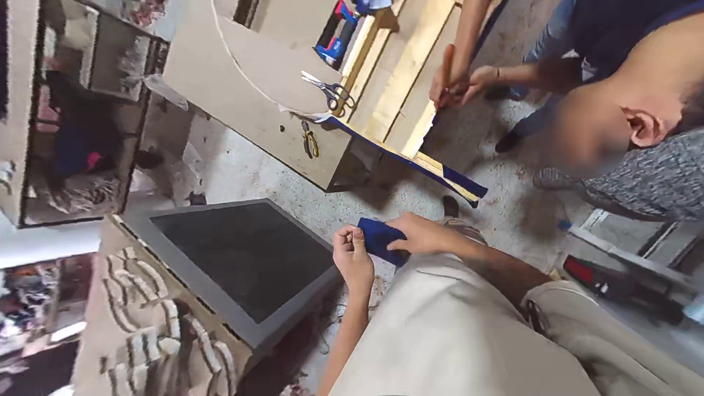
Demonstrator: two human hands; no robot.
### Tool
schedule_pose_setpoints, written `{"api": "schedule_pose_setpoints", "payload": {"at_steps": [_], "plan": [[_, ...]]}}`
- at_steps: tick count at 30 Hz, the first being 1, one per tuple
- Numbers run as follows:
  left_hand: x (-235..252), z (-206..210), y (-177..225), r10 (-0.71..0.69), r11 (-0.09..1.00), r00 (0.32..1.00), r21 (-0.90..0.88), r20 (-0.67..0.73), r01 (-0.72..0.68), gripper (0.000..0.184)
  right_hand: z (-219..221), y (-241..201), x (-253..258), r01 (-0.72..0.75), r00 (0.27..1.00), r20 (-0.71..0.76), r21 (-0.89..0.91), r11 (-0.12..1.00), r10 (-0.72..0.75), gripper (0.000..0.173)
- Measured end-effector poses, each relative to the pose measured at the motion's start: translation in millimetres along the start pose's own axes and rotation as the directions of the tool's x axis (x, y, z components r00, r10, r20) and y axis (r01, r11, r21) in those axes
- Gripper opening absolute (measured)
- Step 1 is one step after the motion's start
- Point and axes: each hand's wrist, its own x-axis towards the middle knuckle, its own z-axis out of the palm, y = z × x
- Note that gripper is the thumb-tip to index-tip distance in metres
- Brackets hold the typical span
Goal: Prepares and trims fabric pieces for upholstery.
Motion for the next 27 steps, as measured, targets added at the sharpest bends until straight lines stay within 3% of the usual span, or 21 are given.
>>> {"api": "schedule_pose_setpoints", "payload": {"at_steps": [3,7,10,12,13,15,19,23,27], "plan": [[12,26,8,0.039,0.999,0.991,0.013,0.130,-0.041,0.005,-16,25,-39,-0.066,0.981,-0.178,0.092,0.994,0.082,0.030],[28,54,18,0.048,0.999,0.953,-0.014,0.298,-0.046,0.012,-58,44,-87,0.017,0.894,-0.430,0.319,0.948,0.129,0.025],[37,68,27,-0.003,0.999,0.855,-0.037,0.519,0.026,0.051,-75,44,-112,0.042,0.775,-0.559,0.511,0.859,0.295,0.029],[39,79,34,-0.041,0.998,0.753,-0.010,0.657,0.063,0.078,-78,45,-121,0.020,0.724,-0.603,0.505,0.863,0.336,0.032],[38,85,36,-0.052,0.998,0.721,0.019,0.691,0.054,0.080,-77,46,-124,0.005,0.711,-0.617,0.483,0.876,0.336,0.033],[35,94,38,-0.070,0.996,0.705,0.089,0.706,0.010,0.061,-77,47,-129,-0.001,0.711,-0.632,0.436,0.900,0.307,0.030],[31,101,39,-0.108,0.979,0.766,0.202,0.634,-0.029,0.027,-71,58,-132,-0.079,0.703,-0.628,0.397,0.915,0.333,0.038],[30,95,39,-0.111,0.984,0.789,0.181,0.604,0.000,0.024,-67,57,-138,-0.137,0.714,-0.595,0.397,0.907,0.369,0.040],[25,85,33,-0.126,0.986,0.744,0.166,0.656,0.020,0.025,-56,48,-136,-0.166,0.698,-0.601,0.393,0.904,0.390,0.042]]}}
